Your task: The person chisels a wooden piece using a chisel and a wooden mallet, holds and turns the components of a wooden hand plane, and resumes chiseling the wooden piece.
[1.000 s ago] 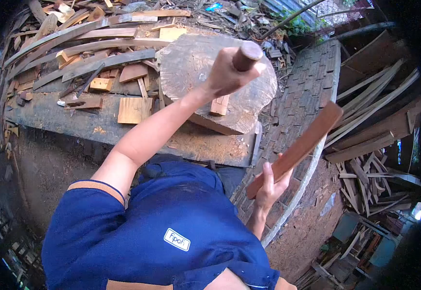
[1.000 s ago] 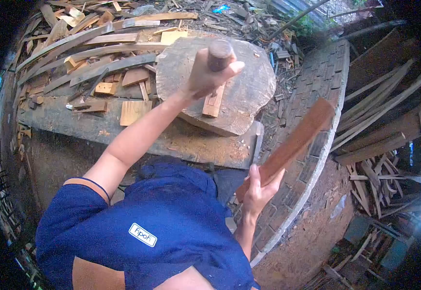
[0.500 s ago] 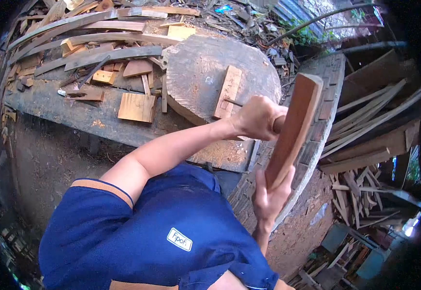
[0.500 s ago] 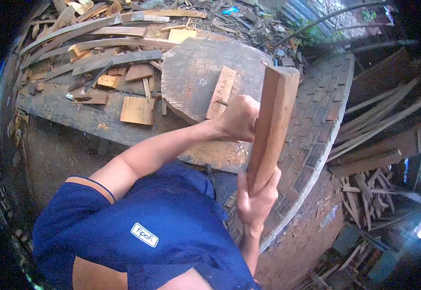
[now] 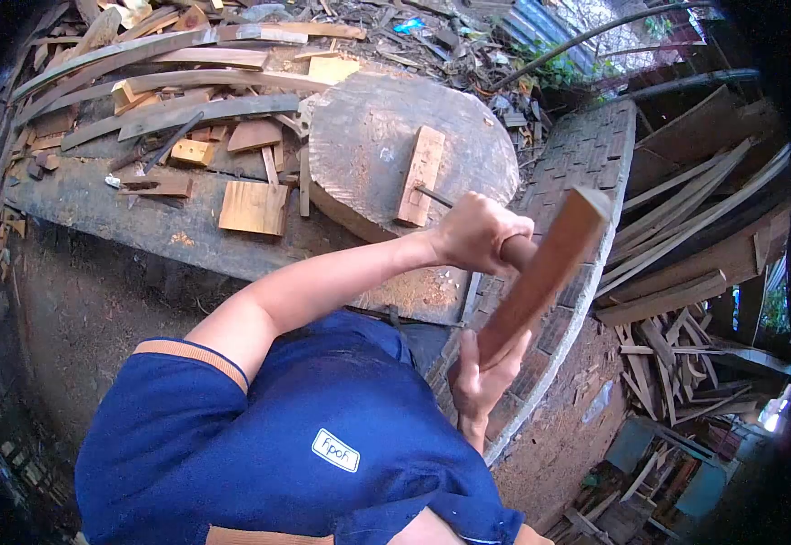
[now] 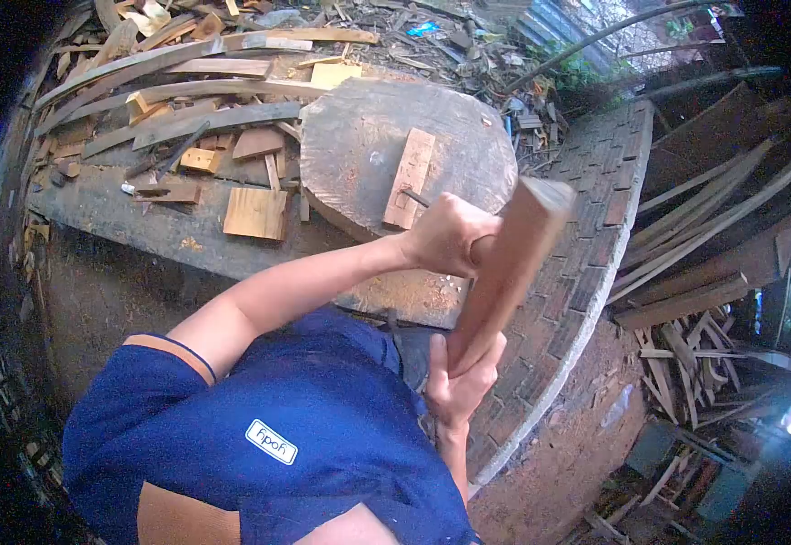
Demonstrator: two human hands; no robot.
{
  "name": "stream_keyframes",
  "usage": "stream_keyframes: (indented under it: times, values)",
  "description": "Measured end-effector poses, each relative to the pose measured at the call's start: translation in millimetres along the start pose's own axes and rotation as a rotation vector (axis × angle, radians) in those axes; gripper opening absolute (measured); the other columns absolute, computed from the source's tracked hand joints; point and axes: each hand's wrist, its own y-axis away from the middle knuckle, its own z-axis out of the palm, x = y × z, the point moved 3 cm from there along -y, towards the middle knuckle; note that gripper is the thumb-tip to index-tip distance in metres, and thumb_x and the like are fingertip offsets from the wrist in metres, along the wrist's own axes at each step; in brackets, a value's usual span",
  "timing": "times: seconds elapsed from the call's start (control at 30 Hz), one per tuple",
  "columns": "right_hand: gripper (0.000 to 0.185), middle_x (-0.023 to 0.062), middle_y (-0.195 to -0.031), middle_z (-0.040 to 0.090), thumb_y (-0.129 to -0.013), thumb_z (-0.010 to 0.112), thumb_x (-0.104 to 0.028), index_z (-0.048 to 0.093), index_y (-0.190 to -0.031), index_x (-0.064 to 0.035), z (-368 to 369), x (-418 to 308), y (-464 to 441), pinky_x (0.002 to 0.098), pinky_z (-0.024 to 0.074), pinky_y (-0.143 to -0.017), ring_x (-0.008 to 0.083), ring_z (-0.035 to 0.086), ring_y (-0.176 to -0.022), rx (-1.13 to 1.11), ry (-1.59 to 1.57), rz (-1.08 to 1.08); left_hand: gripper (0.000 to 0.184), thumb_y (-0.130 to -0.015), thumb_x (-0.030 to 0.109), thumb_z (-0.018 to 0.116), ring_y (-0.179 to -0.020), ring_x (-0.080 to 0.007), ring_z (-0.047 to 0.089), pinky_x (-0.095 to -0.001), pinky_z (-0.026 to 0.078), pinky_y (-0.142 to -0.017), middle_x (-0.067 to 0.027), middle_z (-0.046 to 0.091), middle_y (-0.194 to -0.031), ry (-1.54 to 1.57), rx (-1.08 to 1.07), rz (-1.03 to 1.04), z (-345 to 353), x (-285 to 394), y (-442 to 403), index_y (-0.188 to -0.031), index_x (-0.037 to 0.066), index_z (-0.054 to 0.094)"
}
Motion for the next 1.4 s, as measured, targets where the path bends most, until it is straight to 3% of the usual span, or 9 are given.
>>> stream_keyframes:
  times: [0.07,0.23,0.3,0.37,0.4,0.5,0.57,0.63,1.4]
  values:
    - [0.051,0.0115,-0.088,0.059,-0.081,0.069,-0.016,0.042,-0.118,0.0044,-2,2,6,0.0332,0.047,-0.077,0.0211,0.058,-0.081,0.127,-0.034,-0.164,0.028,-0.063,0.029,0.077,-0.058,-0.0263,0.063,-0.0379,0.049,-0.051,-0.006,0.06,-0.063,0.014,0.013,0.064,-5,10,11,-0.072,0.014,0.056]
    - [0.06,0.0088,-0.094,0.055,-0.081,0.069,-0.018,0.041,-0.128,0.0055,-5,10,13,0.0275,0.046,-0.072,0.0155,0.056,-0.077,0.174,-0.232,-0.02,0.018,-0.064,0.029,0.067,-0.051,-0.0207,0.057,-0.0363,0.047,-0.049,0.0006,0.049,-0.055,-0.165,-0.098,0.375,12,24,59,-0.067,0.018,0.053]
    - [0.057,0.0064,-0.085,0.055,-0.083,0.069,-0.019,0.042,-0.127,0.0054,-6,14,14,0.0262,0.0453,-0.066,0.0136,0.055,-0.069,0.19,-0.178,-0.009,0.017,-0.064,0.025,0.067,-0.052,-0.0212,0.058,-0.0357,0.047,-0.05,0.0001,0.051,-0.056,-0.146,-0.146,0.368,8,23,62,-0.067,0.017,0.053]
    - [0.056,0.0058,-0.082,0.054,-0.083,0.068,-0.019,0.042,-0.127,0.005,-7,11,15,0.0262,0.0459,-0.064,0.0136,0.056,-0.067,0.184,-0.19,0.003,0.017,-0.064,0.018,0.071,-0.052,-0.0191,0.056,-0.0334,0.047,-0.051,0.0001,0.054,-0.059,-0.048,0.057,0.276,-7,17,41,-0.063,0.016,0.054]
    - [0.054,0.0051,-0.079,0.054,-0.084,0.068,-0.019,0.043,-0.126,0.0046,-8,10,17,0.0263,0.0464,-0.062,0.0137,0.056,-0.065,0.178,-0.201,0.016,0.014,-0.068,0.014,0.069,-0.049,-0.0245,0.056,-0.0353,0.046,-0.047,-0.0025,0.054,-0.056,-0.043,0.172,0.215,-18,10,25,-0.067,0.015,0.055]
    - [0.052,0.0057,-0.079,0.054,-0.084,0.067,-0.018,0.043,-0.125,0.0038,-9,9,19,0.0262,0.0475,-0.055,0.0143,0.056,-0.059,0.159,-0.284,0.092,0.01,-0.076,0.008,0.068,-0.052,-0.0062,0.052,-0.0237,0.041,-0.046,-0.0023,0.063,-0.064,0.284,0.364,-0.102,-58,-23,-11,-0.071,0.003,0.061]
    - [0.051,0.0061,-0.08,0.054,-0.085,0.066,-0.018,0.043,-0.125,0.0037,-10,11,20,0.0261,0.0476,-0.053,0.0144,0.056,-0.058,0.179,-0.285,0.088,0.014,-0.077,0.009,0.068,-0.056,-0.0051,0.052,-0.0239,0.041,-0.05,0.0015,0.058,-0.061,0.345,0.51,-0.216,-83,-33,-31,-0.069,0.003,0.059]
    - [0.051,0.0065,-0.08,0.054,-0.085,0.066,-0.018,0.043,-0.125,0.0035,-10,11,21,0.0261,0.0477,-0.05,0.0144,0.056,-0.056,0.195,-0.289,0.082,0.017,-0.077,0.009,0.069,-0.057,-0.0045,0.051,-0.0252,0.041,-0.051,0.0029,0.056,-0.06,0.533,0.463,-0.383,-97,-36,-34,-0.066,0.003,0.058]
    - [0.056,0.0052,-0.076,0.054,-0.082,0.068,-0.018,0.042,-0.127,0.0028,3,6,6,0.0262,0.0465,-0.053,0.0136,0.055,-0.055,0.07,-0.262,0.133,0.022,-0.082,0.014,0.069,-0.054,-0.0039,0.047,-0.0237,0.038,-0.049,0.0042,0.053,-0.06,0.27,0.301,-0.22,-81,-38,-31,-0.067,0.006,0.056]
